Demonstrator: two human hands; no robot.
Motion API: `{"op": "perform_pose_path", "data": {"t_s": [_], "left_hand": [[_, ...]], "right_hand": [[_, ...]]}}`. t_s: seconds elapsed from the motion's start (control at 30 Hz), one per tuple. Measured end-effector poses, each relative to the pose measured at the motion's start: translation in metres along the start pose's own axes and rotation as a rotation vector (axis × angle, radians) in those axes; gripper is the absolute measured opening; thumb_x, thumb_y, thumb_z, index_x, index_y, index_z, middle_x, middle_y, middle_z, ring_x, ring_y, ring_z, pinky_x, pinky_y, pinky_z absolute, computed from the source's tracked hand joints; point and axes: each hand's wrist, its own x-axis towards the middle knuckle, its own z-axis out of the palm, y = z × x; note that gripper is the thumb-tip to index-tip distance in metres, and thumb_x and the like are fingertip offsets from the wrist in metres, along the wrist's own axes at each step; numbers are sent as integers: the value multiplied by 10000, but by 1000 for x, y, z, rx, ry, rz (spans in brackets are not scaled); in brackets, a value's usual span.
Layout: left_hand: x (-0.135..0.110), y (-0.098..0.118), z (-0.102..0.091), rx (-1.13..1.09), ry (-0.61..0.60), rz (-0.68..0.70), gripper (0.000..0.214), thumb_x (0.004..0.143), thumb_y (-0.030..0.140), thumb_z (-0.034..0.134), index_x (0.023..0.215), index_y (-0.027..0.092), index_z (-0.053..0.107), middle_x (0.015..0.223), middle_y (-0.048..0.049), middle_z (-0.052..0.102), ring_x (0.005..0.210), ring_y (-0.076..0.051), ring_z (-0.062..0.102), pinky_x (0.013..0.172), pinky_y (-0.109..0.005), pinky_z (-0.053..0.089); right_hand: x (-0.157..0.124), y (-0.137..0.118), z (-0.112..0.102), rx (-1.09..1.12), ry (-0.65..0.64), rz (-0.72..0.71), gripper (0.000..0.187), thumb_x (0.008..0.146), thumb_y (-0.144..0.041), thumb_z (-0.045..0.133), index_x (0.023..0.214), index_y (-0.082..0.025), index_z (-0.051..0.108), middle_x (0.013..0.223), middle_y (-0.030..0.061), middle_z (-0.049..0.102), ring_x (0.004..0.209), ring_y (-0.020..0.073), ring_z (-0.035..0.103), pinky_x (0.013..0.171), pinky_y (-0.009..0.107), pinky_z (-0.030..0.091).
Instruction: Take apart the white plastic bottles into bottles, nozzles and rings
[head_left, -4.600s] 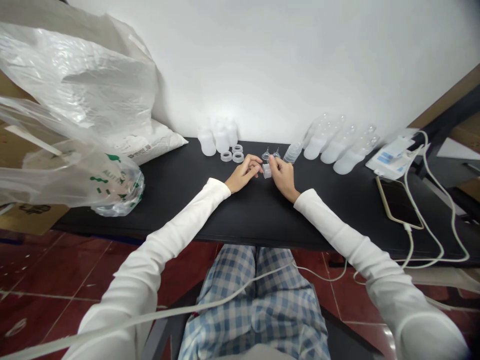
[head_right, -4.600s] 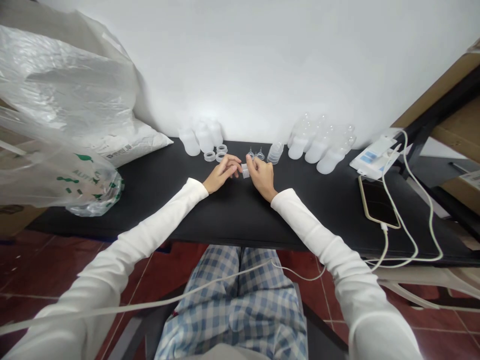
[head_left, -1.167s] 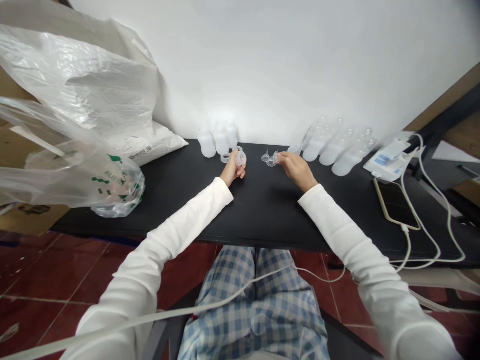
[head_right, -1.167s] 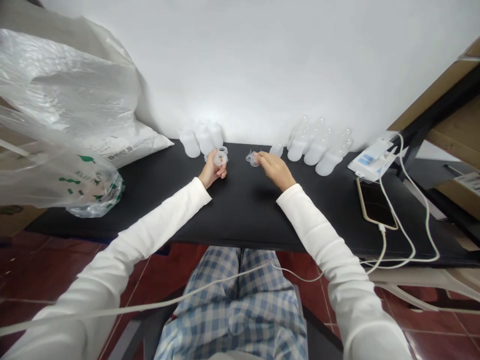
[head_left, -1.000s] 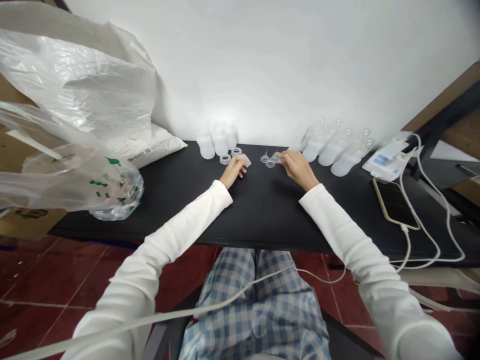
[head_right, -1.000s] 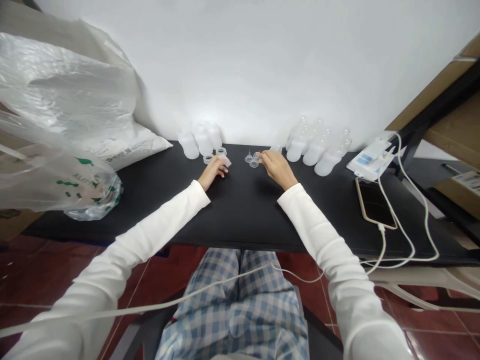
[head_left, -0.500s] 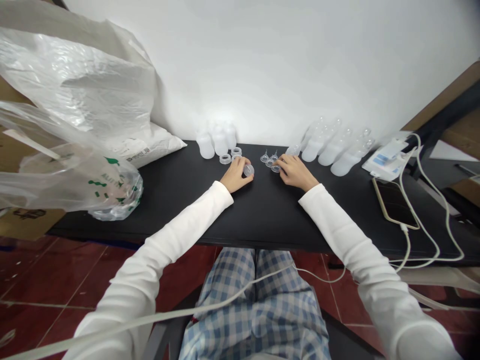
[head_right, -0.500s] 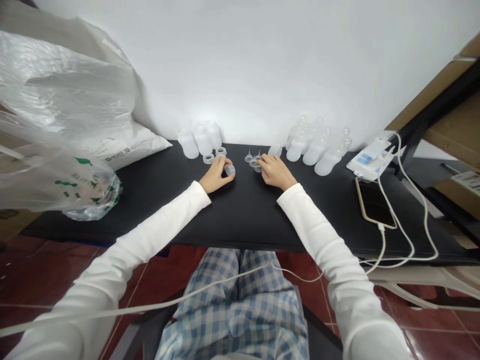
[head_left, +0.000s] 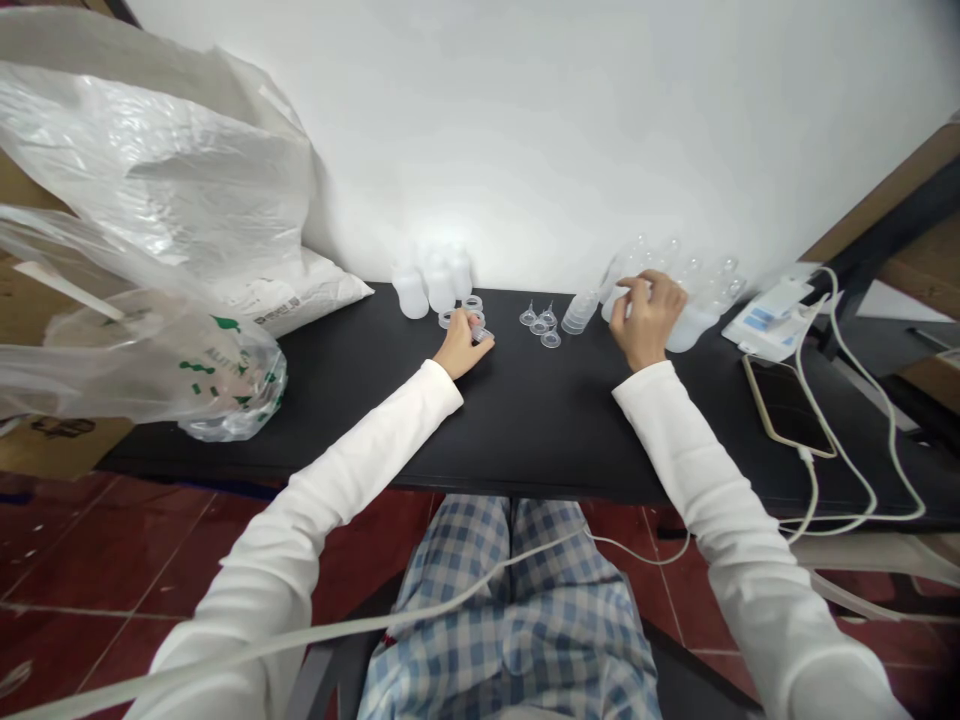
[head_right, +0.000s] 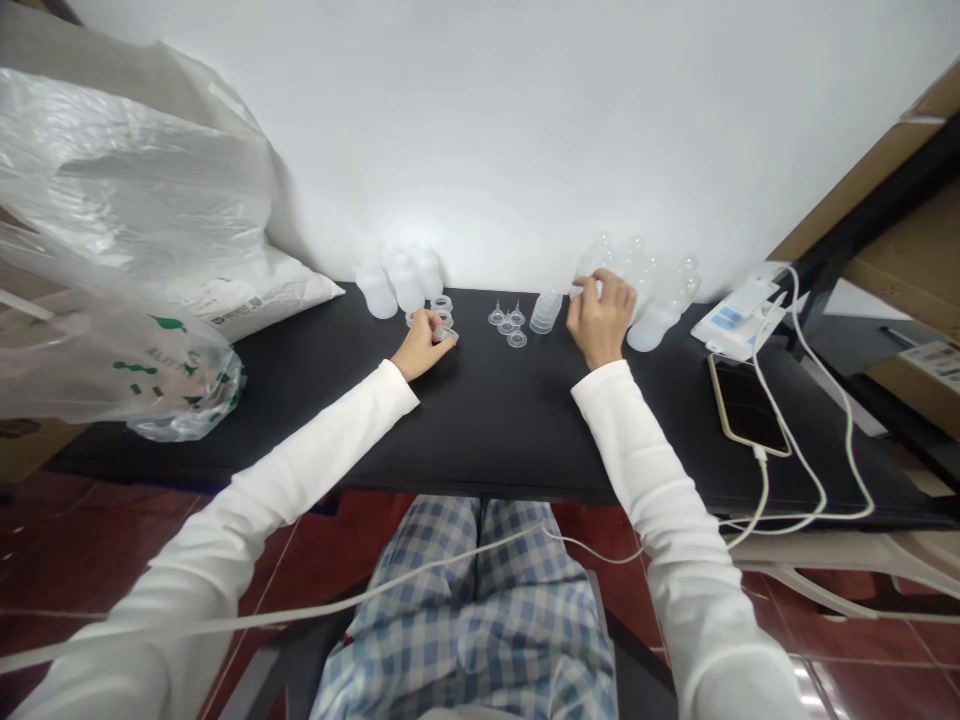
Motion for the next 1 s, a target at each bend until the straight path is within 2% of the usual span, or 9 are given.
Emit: {"op": "perform_pose_path", "data": {"t_s": [0.1,0.2,0.3,0.37,0.53,0.67,0.73,0.83,1.0], "left_hand": [[-1,2,-4,50,6,0,364,748,178,697,910,231,375,986,-33,452,987,-195,511,1006,-462,478],[-4,5,-6,177,-21,-22,349,753,214,695,916,231,386,1033,-66,475,1077,-250,503,1072,-512,427],[-6,7,-6,283,-18,-79,343,755,260,696,920,220,398,1081,-112,488,1117,-307,502,1091,-550,405],[-6,6,-4,301,12,-110,343,755,280,693,906,220,392,1075,-122,489,1129,-335,503,1086,-576,405],[-6,4,-2,294,136,-201,340,754,274,687,856,228,366,1069,-141,480,1163,-395,493,1061,-629,405],[-7,11,-4,315,192,-255,274,762,229,666,875,211,417,1145,-180,470,1205,-434,482,1055,-641,395],[-8,15,-6,339,175,-269,260,770,219,654,946,191,465,1205,-206,466,1233,-448,474,1059,-648,382],[-9,20,-9,363,131,-231,371,772,206,639,1118,179,509,1360,-230,442,1312,-449,442,1095,-648,353],[-8,13,-10,345,32,-160,548,771,206,616,1311,234,522,1577,-165,375,1481,-416,304,1194,-638,276]], "right_hand": [[5,16,-9,-34,138,170,360,869,-144,460,1197,-159,609,1302,200,505,1275,357,448,1061,630,295],[8,26,-18,11,252,262,372,870,-135,452,1223,-147,568,1407,268,407,1363,407,329,1048,696,222],[9,33,-24,57,330,323,304,926,-173,404,1187,-155,559,1453,328,327,1390,434,228,1008,700,190],[9,38,-24,51,335,359,289,941,-201,398,1181,-156,551,1456,339,309,1385,437,201,995,690,182],[6,49,-22,94,282,414,260,942,-226,418,1162,-155,536,1382,339,356,1292,406,272,988,634,201],[6,51,-23,134,247,471,241,942,-258,434,1135,-157,538,1320,334,374,1221,404,334,956,594,230],[6,53,-22,93,250,485,258,936,-268,447,1143,-146,542,1276,329,393,1199,413,361,941,588,243],[6,57,-18,31,319,458,273,921,-286,487,1147,-149,558,1209,309,434,1140,413,397,929,597,259],[4,61,-14,29,355,423,222,882,-261,521,1081,-173,566,1167,279,449,1140,422,417,934,605,283]]}}
